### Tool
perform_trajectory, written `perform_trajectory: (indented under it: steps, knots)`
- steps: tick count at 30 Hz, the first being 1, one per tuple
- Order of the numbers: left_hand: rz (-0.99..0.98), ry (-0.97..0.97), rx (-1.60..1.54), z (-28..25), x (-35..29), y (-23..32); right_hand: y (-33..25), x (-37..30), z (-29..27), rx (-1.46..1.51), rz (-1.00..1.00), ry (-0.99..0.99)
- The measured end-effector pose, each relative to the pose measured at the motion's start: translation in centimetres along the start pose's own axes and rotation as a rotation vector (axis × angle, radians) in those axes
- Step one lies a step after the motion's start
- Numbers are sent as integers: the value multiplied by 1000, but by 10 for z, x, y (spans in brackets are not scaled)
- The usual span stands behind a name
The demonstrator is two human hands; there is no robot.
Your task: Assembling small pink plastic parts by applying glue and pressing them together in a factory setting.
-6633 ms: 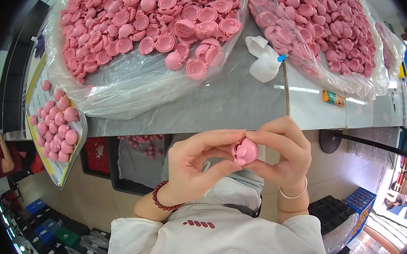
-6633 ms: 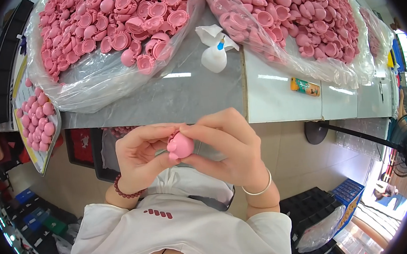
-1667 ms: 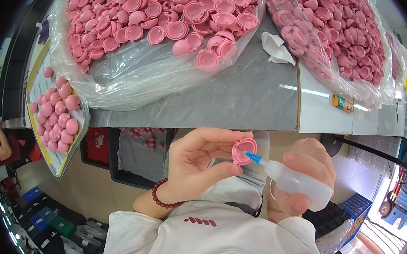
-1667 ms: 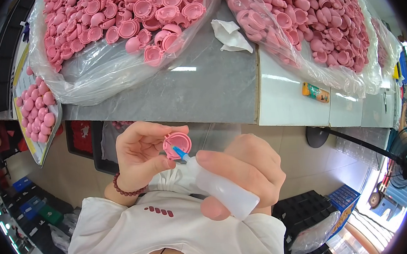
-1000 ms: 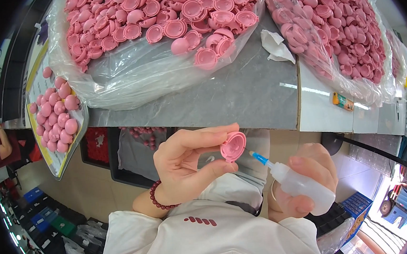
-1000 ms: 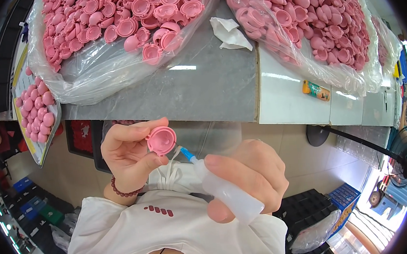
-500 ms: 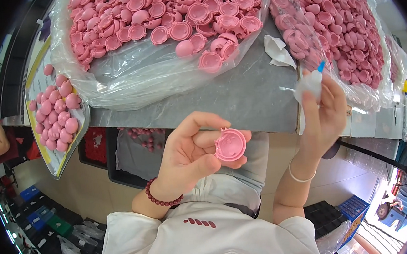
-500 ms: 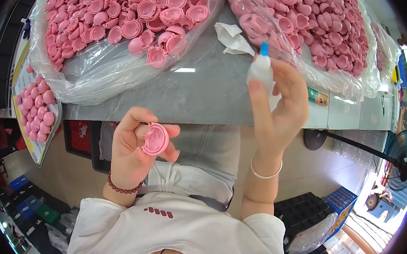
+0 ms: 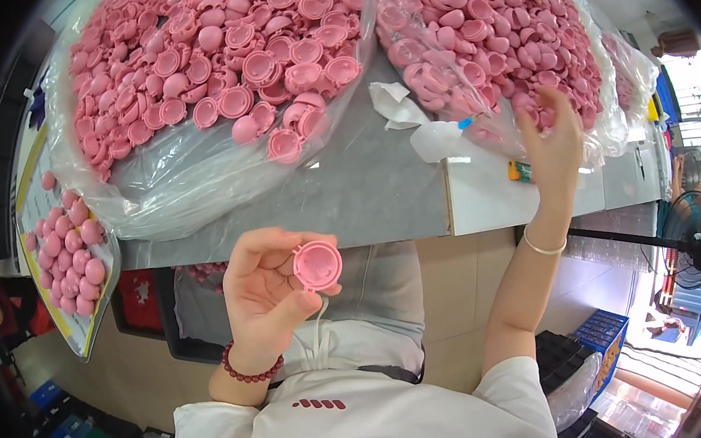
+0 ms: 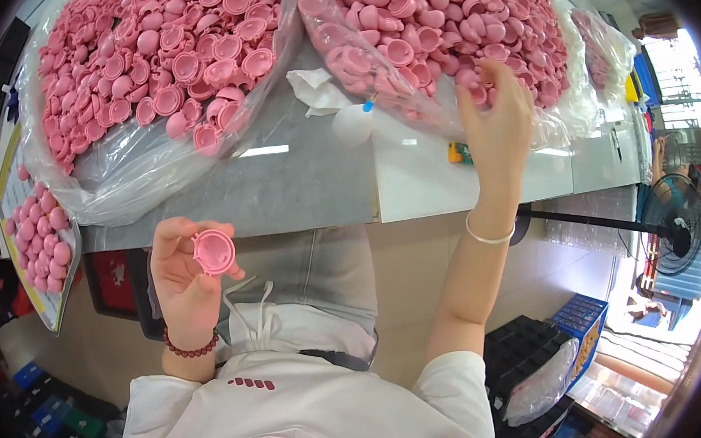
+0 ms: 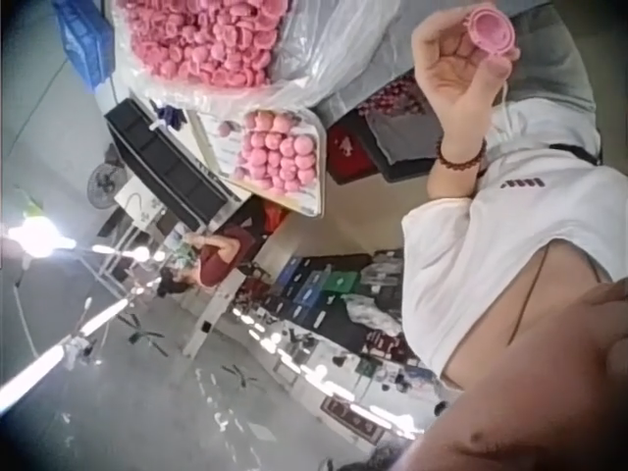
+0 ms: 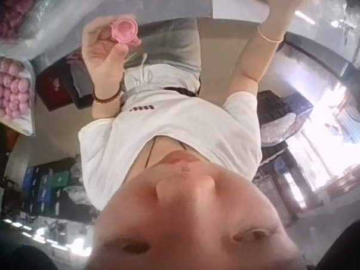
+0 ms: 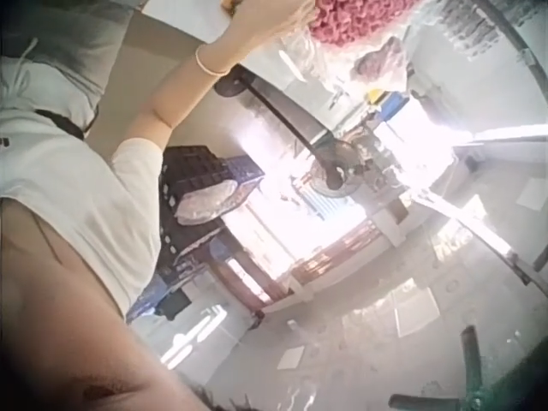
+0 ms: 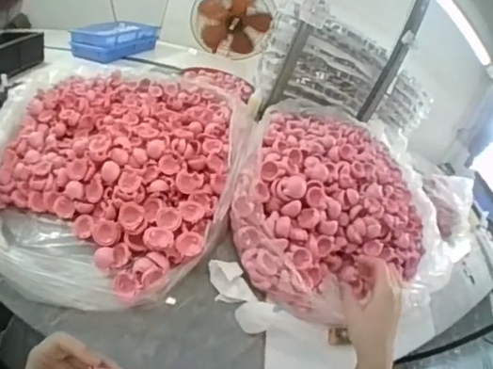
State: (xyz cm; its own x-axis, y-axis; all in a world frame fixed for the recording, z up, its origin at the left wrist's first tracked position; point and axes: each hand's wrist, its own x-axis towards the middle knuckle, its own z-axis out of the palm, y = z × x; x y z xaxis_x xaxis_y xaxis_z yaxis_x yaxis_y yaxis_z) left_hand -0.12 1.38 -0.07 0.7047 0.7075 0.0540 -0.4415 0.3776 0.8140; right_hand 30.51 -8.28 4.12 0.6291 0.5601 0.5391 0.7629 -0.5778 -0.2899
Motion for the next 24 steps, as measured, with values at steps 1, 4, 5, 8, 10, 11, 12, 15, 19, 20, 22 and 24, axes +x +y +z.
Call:
perform_trajectory:
  steps: [1,4,5,8,10,11,12,15,19,20,22,24]
  knots:
    - [10,-59,-49,-1,0,-1,4,2,6,-64,-64,-69]
    - [-6,-60,-52,4,-1,-2,10,2,8,-87,-112,-182]
    - [-7,-61,-50,4,-1,-2,14,3,10,-81,-152,-145]
    - [19,-89,-46,1,-1,-2,10,0,5,25,-177,-48]
    - [13,-98,-23,-1,-1,0,1,-6,-5,124,-161,10]
    - [11,-94,-22,1,-1,1,-6,-11,-11,150,-207,4]
    - [-7,-30,33,5,-1,2,-11,-17,-15,177,-254,-1]
    - [-31,33,85,7,0,2,-28,-45,-10,215,-210,-167]
    - [-21,-120,-52,1,1,0,-27,-63,-4,234,-281,-248]
    - [-21,-116,-52,0,1,-1,-34,-63,-9,237,-282,-252]
    - [-12,-147,-61,-2,1,-2,-45,-62,-19,379,-146,-486]
    - [-44,-61,-15,7,0,0,-43,-60,-29,427,-107,-545]
